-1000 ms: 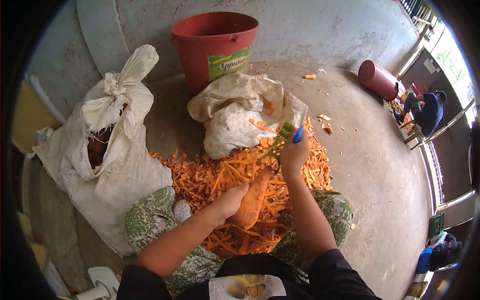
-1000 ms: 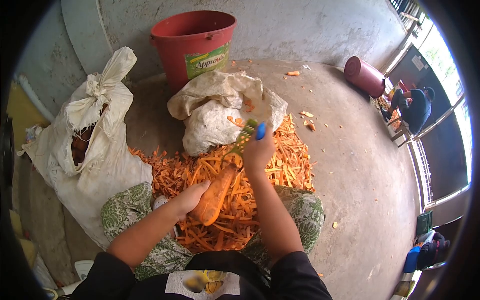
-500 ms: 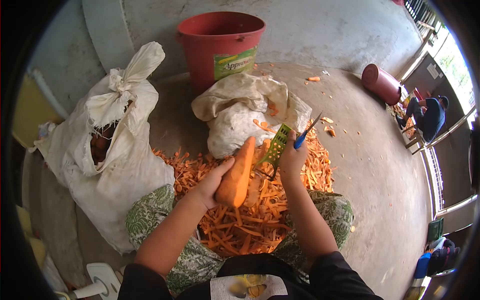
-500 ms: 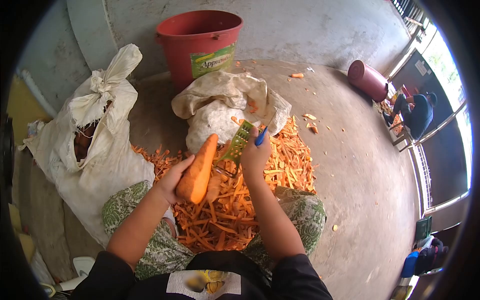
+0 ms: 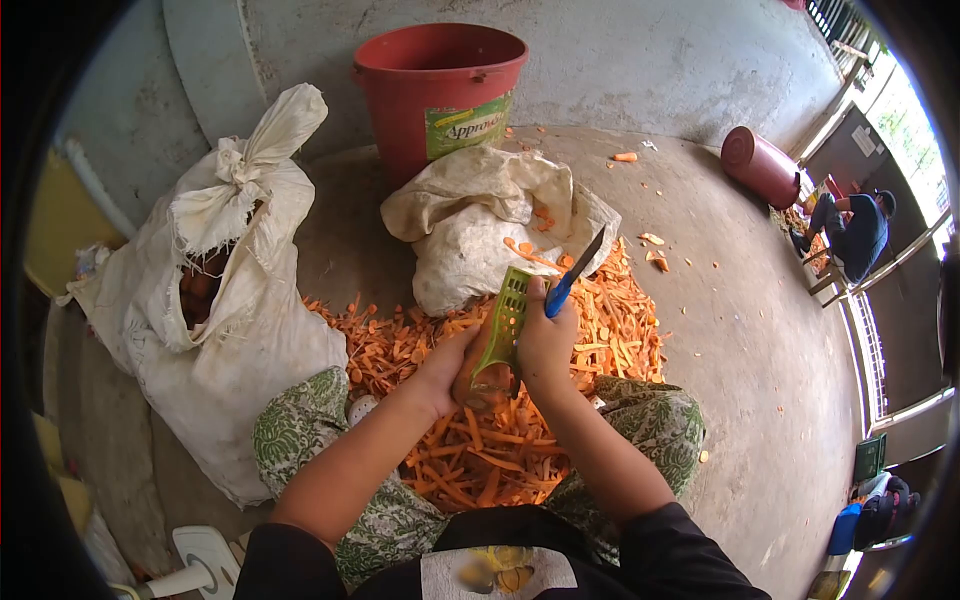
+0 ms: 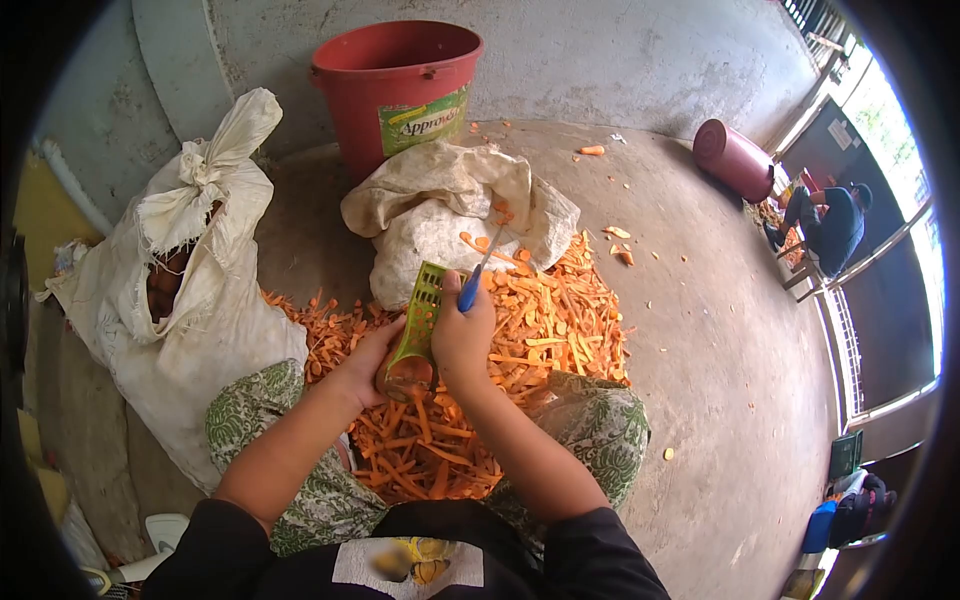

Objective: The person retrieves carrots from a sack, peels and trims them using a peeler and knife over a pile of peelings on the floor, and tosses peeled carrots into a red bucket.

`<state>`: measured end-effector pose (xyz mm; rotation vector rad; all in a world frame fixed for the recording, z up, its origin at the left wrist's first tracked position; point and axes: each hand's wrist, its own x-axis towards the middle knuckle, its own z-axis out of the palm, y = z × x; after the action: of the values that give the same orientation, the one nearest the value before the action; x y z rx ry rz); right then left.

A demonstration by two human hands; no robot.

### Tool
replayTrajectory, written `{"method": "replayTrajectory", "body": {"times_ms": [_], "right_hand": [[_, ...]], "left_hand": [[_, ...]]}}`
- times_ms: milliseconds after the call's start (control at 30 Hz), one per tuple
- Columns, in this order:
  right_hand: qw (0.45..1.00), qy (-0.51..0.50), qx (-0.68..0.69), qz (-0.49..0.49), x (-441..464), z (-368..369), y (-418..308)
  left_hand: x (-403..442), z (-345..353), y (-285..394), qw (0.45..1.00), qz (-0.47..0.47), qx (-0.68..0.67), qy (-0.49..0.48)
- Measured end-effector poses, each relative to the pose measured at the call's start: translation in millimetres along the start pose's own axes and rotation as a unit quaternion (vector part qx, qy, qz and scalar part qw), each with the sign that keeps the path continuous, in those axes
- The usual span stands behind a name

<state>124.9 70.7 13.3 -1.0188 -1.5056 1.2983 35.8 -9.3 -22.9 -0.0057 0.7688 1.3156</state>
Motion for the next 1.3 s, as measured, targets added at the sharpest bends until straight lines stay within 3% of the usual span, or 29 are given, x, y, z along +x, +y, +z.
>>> {"method": "replayTrajectory", "body": {"times_ms": [67,133,333,467,533,767,867,933,967,1100,1200,1267,1300], "right_hand": [[0.999,0.005,-0.035,-0.021,-3,0,-2],[0.999,0.006,-0.036,-0.012,-5,0,-8],[0.996,0.025,-0.066,-0.046,-3,2,5],[0.994,0.028,-0.087,-0.052,0,1,11],[0.993,0.024,-0.103,-0.045,1,1,19],[0.979,0.032,-0.195,-0.053,3,4,20],[0.977,0.037,-0.207,-0.040,11,3,31],[0.971,0.060,-0.226,-0.037,33,-6,45],[0.965,0.086,-0.245,-0.032,40,-9,51],[0.967,0.098,-0.228,-0.062,38,-9,45],[0.955,0.141,-0.242,-0.098,48,-15,42],[0.957,0.186,-0.216,-0.049,70,-30,50],[0.954,0.215,-0.193,-0.073,83,-39,60]], "left_hand": [[0,0,-3,1.000,-0.014,0.001,0.014],[-1,-2,-4,0.999,-0.032,-0.010,-0.034],[4,2,-6,1.000,-0.009,-0.006,0.015],[-1,6,-8,0.999,-0.029,-0.034,-0.011],[2,4,-11,0.997,0.019,0.061,0.032],[16,-11,-16,0.989,0.087,0.098,0.062],[8,1,-14,0.986,0.081,0.130,0.072],[2,8,-23,0.964,-0.052,0.235,0.114],[16,-8,-42,0.977,-0.021,0.177,0.120],[-2,10,-34,0.974,-0.020,0.192,0.117],[-4,8,-35,0.956,0.031,0.270,0.108],[-19,13,-33,0.965,-0.047,0.253,0.046],[-23,12,-38,0.960,-0.012,0.279,0.010]]}}
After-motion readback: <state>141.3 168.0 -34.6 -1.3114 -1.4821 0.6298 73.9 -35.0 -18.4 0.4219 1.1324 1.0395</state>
